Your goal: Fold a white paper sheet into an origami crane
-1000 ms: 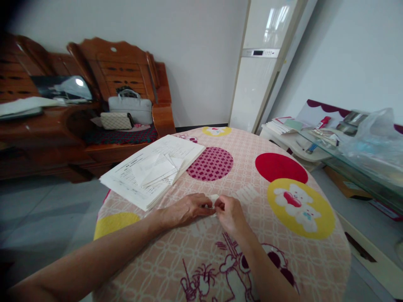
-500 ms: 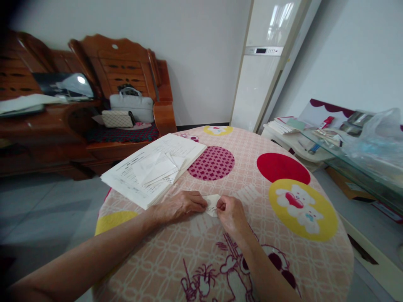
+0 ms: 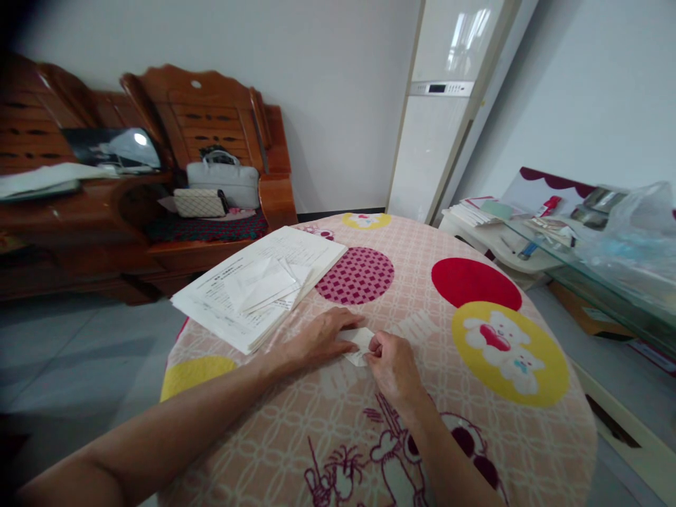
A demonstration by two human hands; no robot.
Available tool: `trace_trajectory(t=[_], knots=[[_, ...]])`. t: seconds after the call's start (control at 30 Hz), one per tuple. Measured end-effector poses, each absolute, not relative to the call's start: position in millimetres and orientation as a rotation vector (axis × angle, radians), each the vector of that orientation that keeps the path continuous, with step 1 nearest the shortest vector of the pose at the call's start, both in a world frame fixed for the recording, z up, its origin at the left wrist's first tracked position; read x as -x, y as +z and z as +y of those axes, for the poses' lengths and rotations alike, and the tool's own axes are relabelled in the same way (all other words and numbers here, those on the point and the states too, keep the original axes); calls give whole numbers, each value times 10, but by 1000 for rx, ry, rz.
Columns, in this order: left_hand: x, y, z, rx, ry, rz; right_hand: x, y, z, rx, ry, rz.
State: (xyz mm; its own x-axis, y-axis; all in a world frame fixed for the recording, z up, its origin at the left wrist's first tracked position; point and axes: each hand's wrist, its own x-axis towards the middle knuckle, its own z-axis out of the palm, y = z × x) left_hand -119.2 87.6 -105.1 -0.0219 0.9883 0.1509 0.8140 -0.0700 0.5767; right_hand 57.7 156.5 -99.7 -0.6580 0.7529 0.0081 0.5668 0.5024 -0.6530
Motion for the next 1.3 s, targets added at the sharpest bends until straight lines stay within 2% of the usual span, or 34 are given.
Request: trace_trajectory(t=[0.17, 0.43, 0.63, 0.7, 0.77, 0.9, 1.03, 1.3], knots=[[1181, -1035, 895, -1824, 705, 1911, -621, -931, 1554, 1144, 580, -2601], [1130, -912, 865, -1696, 639, 1906, -625, -945, 1579, 1127, 577, -2624], [1152, -911, 832, -1400, 930, 1912, -712, -925, 1592, 1088, 602, -2277], [1167, -884, 820, -1296, 1096, 1896, -732, -907, 1589, 1049, 739, -2138], [1161, -866, 811, -1234, 1237, 1841, -719, -908, 1574, 1009, 1022, -2052], [1089, -917, 803, -1211, 1358, 1604, -632, -969, 1525, 899, 1508, -1863], [1024, -1020, 796, -1184, 1308, 1371, -582, -1031, 1500, 877, 1574, -1740], [1030, -1042, 778, -1066, 1242, 1263, -631, -975, 1564, 823, 1748, -1734]])
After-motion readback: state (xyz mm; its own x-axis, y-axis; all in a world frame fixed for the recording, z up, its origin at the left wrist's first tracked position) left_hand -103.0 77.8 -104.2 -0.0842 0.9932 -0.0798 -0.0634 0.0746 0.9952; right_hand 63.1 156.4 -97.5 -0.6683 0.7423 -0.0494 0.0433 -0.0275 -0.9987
